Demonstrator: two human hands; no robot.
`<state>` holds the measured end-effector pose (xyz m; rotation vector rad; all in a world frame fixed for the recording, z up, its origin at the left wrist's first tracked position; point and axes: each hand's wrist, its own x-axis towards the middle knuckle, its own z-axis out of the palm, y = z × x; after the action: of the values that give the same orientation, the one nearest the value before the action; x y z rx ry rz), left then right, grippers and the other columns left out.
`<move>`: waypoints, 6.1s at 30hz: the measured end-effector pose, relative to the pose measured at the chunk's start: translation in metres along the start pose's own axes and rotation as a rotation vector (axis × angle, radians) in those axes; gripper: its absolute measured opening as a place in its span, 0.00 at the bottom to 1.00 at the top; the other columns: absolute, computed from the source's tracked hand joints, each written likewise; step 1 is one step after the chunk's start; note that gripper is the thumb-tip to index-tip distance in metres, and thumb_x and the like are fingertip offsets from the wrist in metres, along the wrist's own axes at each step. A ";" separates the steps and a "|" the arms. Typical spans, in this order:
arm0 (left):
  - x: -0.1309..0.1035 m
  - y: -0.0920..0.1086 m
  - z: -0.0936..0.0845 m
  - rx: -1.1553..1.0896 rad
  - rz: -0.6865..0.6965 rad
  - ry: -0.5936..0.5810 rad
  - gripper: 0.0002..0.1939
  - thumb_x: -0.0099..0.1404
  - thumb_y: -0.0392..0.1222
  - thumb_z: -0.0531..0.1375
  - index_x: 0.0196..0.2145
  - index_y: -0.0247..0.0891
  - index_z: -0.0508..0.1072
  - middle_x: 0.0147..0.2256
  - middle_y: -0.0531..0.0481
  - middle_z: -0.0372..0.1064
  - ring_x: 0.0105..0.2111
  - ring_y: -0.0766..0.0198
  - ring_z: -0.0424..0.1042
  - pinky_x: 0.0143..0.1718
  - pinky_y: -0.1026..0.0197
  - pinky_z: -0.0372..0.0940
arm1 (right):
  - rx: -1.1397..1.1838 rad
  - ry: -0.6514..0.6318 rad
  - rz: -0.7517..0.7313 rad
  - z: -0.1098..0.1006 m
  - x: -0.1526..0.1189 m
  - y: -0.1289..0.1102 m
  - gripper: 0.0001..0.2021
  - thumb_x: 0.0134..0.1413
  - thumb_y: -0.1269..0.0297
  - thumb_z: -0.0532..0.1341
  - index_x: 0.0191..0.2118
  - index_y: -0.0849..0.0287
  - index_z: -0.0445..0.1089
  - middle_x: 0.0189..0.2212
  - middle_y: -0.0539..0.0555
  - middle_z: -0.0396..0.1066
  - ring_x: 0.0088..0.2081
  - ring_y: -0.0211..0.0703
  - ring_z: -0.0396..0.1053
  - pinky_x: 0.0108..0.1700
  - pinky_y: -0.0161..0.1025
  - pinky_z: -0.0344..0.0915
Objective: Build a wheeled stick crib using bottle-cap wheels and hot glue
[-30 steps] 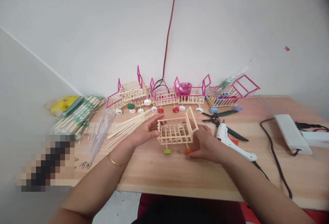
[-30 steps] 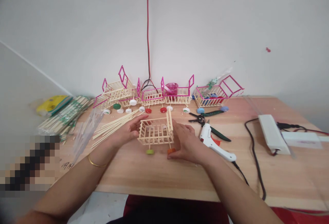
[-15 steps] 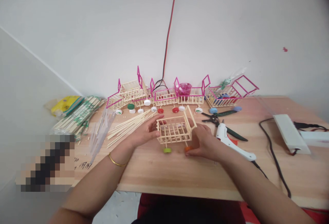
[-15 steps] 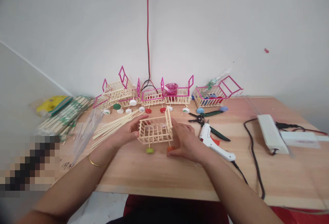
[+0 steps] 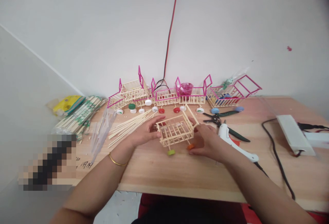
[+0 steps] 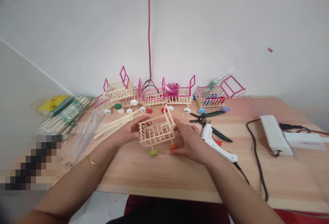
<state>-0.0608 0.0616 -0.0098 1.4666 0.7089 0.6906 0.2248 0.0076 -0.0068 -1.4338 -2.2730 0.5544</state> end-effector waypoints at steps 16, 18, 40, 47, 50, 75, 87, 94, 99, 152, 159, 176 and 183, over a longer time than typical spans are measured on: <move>-0.001 0.001 0.000 0.000 -0.028 0.002 0.41 0.49 0.53 0.70 0.59 0.43 0.62 0.55 0.39 0.62 0.55 0.47 0.62 0.50 0.50 0.63 | 0.053 -0.054 0.036 0.003 0.002 0.003 0.44 0.45 0.62 0.65 0.66 0.53 0.43 0.39 0.54 0.74 0.41 0.50 0.72 0.53 0.53 0.55; -0.001 0.003 0.001 0.002 -0.028 0.001 0.41 0.49 0.53 0.69 0.58 0.43 0.62 0.55 0.39 0.62 0.55 0.47 0.62 0.50 0.51 0.64 | 0.062 -0.042 0.034 0.003 0.002 0.003 0.44 0.45 0.63 0.65 0.66 0.54 0.43 0.38 0.54 0.74 0.41 0.50 0.72 0.53 0.53 0.56; -0.004 0.018 0.007 0.002 -0.101 -0.066 0.47 0.42 0.45 0.74 0.58 0.42 0.61 0.58 0.39 0.58 0.58 0.45 0.59 0.55 0.46 0.58 | 0.193 -0.059 -0.014 -0.003 0.002 -0.002 0.38 0.50 0.70 0.61 0.65 0.53 0.45 0.39 0.52 0.75 0.38 0.46 0.73 0.46 0.45 0.65; -0.005 0.016 0.007 -0.023 -0.067 -0.086 0.45 0.45 0.43 0.73 0.59 0.45 0.61 0.58 0.40 0.58 0.58 0.45 0.58 0.55 0.45 0.57 | 0.159 0.008 -0.067 0.004 0.001 0.008 0.37 0.50 0.68 0.62 0.64 0.52 0.45 0.38 0.53 0.75 0.38 0.46 0.73 0.45 0.45 0.65; -0.005 0.016 0.007 -0.028 -0.051 -0.100 0.44 0.45 0.43 0.73 0.59 0.45 0.61 0.57 0.40 0.59 0.58 0.46 0.58 0.55 0.46 0.58 | 0.147 0.027 -0.092 0.006 0.002 0.011 0.36 0.51 0.68 0.61 0.64 0.53 0.46 0.38 0.54 0.75 0.38 0.46 0.73 0.45 0.46 0.65; -0.006 0.017 0.000 0.015 -0.120 -0.141 0.48 0.45 0.40 0.73 0.61 0.45 0.57 0.57 0.40 0.60 0.58 0.47 0.60 0.56 0.45 0.57 | 0.222 -0.091 0.027 -0.003 -0.002 -0.004 0.33 0.49 0.67 0.63 0.61 0.55 0.53 0.39 0.54 0.75 0.40 0.47 0.73 0.44 0.43 0.68; -0.005 0.014 -0.009 0.058 -0.146 -0.161 0.42 0.49 0.44 0.71 0.59 0.43 0.61 0.54 0.42 0.64 0.50 0.54 0.66 0.50 0.52 0.62 | 0.186 -0.100 0.028 -0.008 -0.002 -0.008 0.22 0.48 0.64 0.65 0.51 0.55 0.64 0.40 0.56 0.75 0.42 0.51 0.73 0.43 0.44 0.67; -0.003 0.024 -0.003 -0.016 -0.157 -0.186 0.35 0.48 0.46 0.71 0.53 0.38 0.67 0.47 0.45 0.67 0.45 0.59 0.68 0.45 0.58 0.62 | 0.310 -0.164 0.089 -0.005 -0.002 -0.007 0.19 0.49 0.64 0.63 0.49 0.56 0.64 0.37 0.54 0.76 0.36 0.46 0.74 0.40 0.41 0.69; -0.003 0.020 -0.004 -0.050 -0.170 -0.137 0.39 0.48 0.45 0.72 0.56 0.39 0.63 0.50 0.43 0.66 0.47 0.57 0.68 0.47 0.55 0.62 | 0.328 -0.177 0.142 -0.003 -0.002 -0.006 0.23 0.47 0.65 0.65 0.50 0.55 0.61 0.38 0.53 0.76 0.37 0.45 0.75 0.39 0.41 0.70; -0.004 0.017 -0.012 0.006 -0.151 -0.196 0.30 0.54 0.48 0.68 0.52 0.36 0.67 0.50 0.41 0.69 0.47 0.58 0.69 0.49 0.56 0.62 | 1.009 -0.367 0.280 -0.006 -0.009 -0.002 0.32 0.52 0.56 0.64 0.60 0.54 0.55 0.47 0.57 0.70 0.48 0.46 0.71 0.50 0.44 0.67; -0.005 0.018 -0.011 0.017 -0.165 -0.187 0.30 0.54 0.49 0.68 0.52 0.35 0.67 0.49 0.41 0.69 0.47 0.57 0.70 0.49 0.55 0.63 | 0.887 -0.348 0.271 -0.012 -0.005 -0.005 0.24 0.54 0.52 0.62 0.54 0.58 0.63 0.42 0.56 0.71 0.42 0.43 0.70 0.45 0.40 0.65; -0.004 0.017 -0.011 0.045 -0.168 -0.192 0.32 0.53 0.50 0.68 0.53 0.36 0.67 0.49 0.41 0.69 0.48 0.56 0.69 0.50 0.54 0.63 | 0.891 -0.164 0.291 0.004 -0.001 0.002 0.19 0.54 0.51 0.60 0.48 0.56 0.69 0.34 0.51 0.71 0.33 0.39 0.67 0.40 0.38 0.65; -0.005 0.017 -0.010 0.033 -0.163 -0.197 0.30 0.54 0.49 0.68 0.52 0.36 0.68 0.48 0.41 0.70 0.46 0.57 0.70 0.49 0.55 0.64 | 0.947 -0.169 0.309 0.008 0.001 0.002 0.15 0.52 0.55 0.62 0.44 0.54 0.70 0.36 0.51 0.73 0.35 0.40 0.68 0.39 0.38 0.65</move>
<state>-0.0716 0.0643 0.0077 1.4654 0.6806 0.4057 0.2213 0.0078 -0.0147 -1.2226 -1.4817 1.6167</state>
